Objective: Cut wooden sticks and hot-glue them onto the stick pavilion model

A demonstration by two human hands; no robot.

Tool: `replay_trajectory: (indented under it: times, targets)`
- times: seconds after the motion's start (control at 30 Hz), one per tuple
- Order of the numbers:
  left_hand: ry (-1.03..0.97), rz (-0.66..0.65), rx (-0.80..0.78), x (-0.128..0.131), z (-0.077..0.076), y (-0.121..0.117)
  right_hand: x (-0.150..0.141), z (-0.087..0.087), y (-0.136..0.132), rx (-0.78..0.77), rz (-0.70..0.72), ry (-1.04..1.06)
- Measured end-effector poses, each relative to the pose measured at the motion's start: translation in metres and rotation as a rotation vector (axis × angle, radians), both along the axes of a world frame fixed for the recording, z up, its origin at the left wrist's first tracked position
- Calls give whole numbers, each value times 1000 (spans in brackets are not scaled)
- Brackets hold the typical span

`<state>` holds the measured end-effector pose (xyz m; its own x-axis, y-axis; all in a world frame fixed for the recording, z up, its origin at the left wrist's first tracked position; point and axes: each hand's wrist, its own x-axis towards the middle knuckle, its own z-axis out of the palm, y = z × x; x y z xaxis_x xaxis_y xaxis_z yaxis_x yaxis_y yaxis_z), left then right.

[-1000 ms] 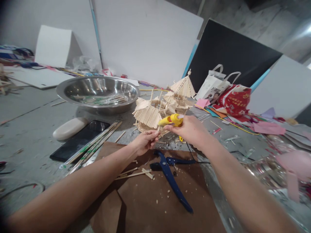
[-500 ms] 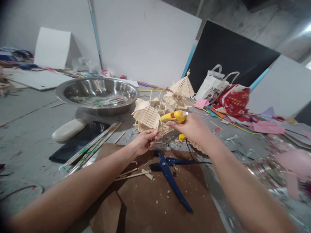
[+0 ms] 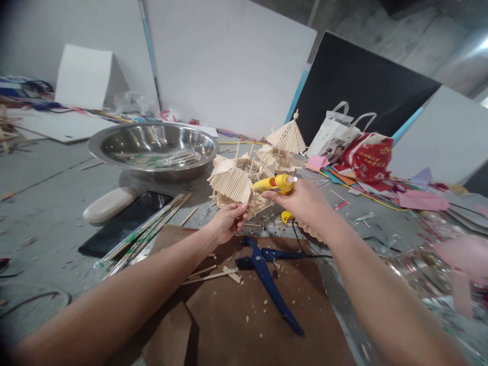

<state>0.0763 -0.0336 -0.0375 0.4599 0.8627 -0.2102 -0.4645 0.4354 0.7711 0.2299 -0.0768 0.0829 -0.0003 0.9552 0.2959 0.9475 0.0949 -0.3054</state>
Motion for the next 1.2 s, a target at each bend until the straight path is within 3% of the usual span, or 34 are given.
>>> replay_trajectory:
  times: [0.23, 0.6, 0.9, 1.2]
  targets:
    - [-2, 34, 29, 1, -1, 0, -2, 1, -3, -28, -3, -16]
    - [-11, -61, 61, -5, -3, 2, 0, 1, -3, 7, 24, -50]
    - [35, -30, 106, -3, -8, 3, 2, 2, -2, -7, 51, -15]
    - [-63, -78, 40, -7, -5, 1, 3, 2, -2, -13, 53, -12]
